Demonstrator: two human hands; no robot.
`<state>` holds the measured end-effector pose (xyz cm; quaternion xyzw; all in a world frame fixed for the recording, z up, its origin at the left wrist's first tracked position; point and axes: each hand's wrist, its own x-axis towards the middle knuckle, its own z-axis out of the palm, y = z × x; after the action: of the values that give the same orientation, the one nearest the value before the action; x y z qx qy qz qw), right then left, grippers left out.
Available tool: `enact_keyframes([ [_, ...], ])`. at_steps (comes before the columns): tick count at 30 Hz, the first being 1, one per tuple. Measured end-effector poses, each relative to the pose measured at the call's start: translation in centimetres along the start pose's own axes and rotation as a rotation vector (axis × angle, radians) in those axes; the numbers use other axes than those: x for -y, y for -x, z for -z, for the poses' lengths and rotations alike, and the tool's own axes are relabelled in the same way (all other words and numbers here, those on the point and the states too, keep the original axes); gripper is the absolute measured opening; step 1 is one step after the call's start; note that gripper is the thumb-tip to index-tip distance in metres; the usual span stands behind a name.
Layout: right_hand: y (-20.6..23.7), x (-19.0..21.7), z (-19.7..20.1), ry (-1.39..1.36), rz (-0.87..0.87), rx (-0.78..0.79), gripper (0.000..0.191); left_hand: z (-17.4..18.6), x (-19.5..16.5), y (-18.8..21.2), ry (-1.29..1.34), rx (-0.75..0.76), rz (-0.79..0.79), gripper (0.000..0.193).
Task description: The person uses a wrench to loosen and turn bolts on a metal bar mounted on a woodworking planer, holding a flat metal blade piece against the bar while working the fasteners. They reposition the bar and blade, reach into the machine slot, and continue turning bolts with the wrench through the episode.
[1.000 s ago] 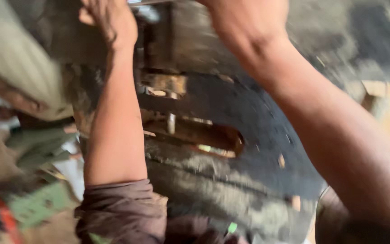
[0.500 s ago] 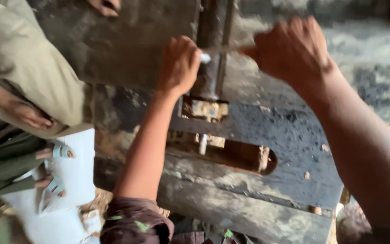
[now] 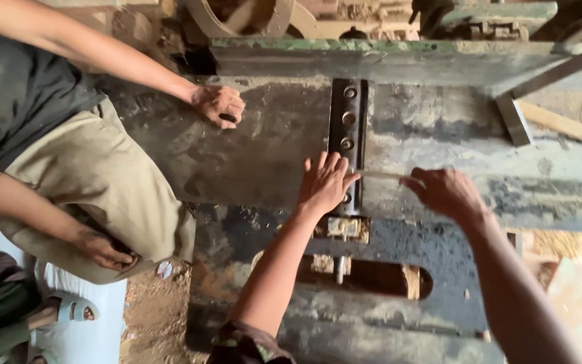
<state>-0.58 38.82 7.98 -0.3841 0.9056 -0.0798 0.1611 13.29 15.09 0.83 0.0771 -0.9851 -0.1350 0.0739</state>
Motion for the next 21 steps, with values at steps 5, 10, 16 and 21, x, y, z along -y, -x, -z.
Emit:
enact_keyframes([
  [5, -2.8, -1.5, -0.1, 0.057, 0.040, 0.113, 0.044, -0.6, -0.3, -0.3, -0.004, -0.089, 0.025, 0.046],
  [10, -5.6, -1.4, -0.6, 0.018, 0.121, 0.096, 0.043, -0.4, -0.3, -1.0, 0.001, -0.027, 0.074, 0.047],
  [16, -4.4, 2.3, -1.2, 0.043, 0.100, 0.101, 0.035, 0.0, -0.6, -0.4, -0.032, -0.036, 0.068, 0.049],
  [21, -3.6, 4.5, -0.8, 0.210, 0.081, 0.187, 0.043, 0.0, 0.6, -0.2, -0.041, 0.001, 0.080, 0.053],
])
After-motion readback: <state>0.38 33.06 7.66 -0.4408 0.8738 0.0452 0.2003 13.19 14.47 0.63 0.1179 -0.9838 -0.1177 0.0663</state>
